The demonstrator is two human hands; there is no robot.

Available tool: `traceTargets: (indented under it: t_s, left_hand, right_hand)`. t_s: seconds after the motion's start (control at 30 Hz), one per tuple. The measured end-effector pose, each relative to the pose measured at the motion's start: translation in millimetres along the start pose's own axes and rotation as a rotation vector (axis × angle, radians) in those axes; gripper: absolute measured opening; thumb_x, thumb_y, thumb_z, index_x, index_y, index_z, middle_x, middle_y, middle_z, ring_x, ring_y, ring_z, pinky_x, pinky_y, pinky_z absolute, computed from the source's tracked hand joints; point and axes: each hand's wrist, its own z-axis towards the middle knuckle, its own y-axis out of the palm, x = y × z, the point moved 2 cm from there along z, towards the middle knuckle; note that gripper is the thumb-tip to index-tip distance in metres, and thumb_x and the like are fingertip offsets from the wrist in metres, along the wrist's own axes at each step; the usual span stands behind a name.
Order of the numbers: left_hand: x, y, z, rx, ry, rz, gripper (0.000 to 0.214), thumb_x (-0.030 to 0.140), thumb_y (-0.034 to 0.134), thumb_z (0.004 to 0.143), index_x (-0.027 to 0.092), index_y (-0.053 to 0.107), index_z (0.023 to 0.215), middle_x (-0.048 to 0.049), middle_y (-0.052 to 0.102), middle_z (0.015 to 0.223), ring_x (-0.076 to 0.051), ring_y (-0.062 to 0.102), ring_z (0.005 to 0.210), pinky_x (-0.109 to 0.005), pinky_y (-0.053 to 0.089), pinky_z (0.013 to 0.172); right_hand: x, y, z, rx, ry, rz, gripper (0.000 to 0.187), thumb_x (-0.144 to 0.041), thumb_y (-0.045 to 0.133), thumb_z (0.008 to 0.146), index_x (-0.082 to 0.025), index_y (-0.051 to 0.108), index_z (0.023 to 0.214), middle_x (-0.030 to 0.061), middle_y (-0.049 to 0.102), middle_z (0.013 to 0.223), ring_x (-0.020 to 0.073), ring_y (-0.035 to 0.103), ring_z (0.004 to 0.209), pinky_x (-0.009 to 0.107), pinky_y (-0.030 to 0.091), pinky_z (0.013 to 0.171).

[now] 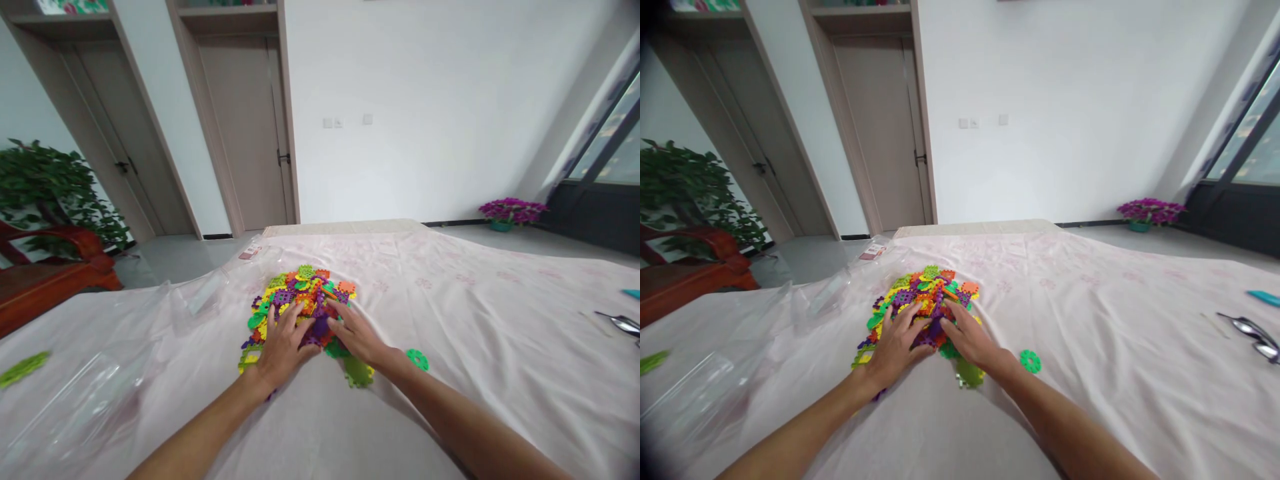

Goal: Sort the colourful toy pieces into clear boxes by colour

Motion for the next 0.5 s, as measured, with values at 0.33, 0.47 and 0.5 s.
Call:
traceTargets:
  t_s: [0.33, 0.47, 0.5]
  left_hand:
    - [-26.4, -30.6, 26.7, 0.27, -0.432, 0.12, 0.034, 0.037, 0.043, 0.096, 0.027, 0.064, 0.121, -0.01, 0.06, 0.135, -0.029, 0.05, 0.128, -0.06, 0.01, 0.116]
    - [-58.0, -30.0, 22.0, 0.126, -0.686, 0.096, 0.039, 0.039, 0.042, 0.093, 0.024, 0.064, 0.121, -0.0122, 0.061, 0.134, -0.032, 0.056, 0.122, -0.058, 0.03, 0.108]
    - [-65.6, -27.7, 19.3, 0.103, -0.719, 0.056, 0.041, 0.041, 0.04, 0.094, 0.023, 0.064, 0.121, -0.0131, 0.06, 0.134, -0.032, 0.057, 0.121, -0.054, 0.035, 0.106]
  right_hand:
    - [35.3, -110.6, -67.1, -0.343, 0.383, -0.529, 0.051, -0.025, 0.065, 0.067, -0.023, 0.065, 0.118, 0.0118, 0.062, 0.119, 0.0306, 0.058, 0.109, 0.039, 0.045, 0.087]
    - [34.5, -116.0, -88.0, -0.404, 0.442, -0.534, 0.038, -0.013, 0.057, 0.066, -0.021, 0.066, 0.102, 0.0079, 0.066, 0.1, 0.0237, 0.062, 0.088, 0.031, 0.041, 0.072]
    - [34.4, -115.4, -88.6, -0.401, 0.446, -0.522, 0.035, -0.011, 0.055, 0.066, -0.021, 0.066, 0.097, 0.0067, 0.067, 0.095, 0.0227, 0.061, 0.086, 0.03, 0.04, 0.07]
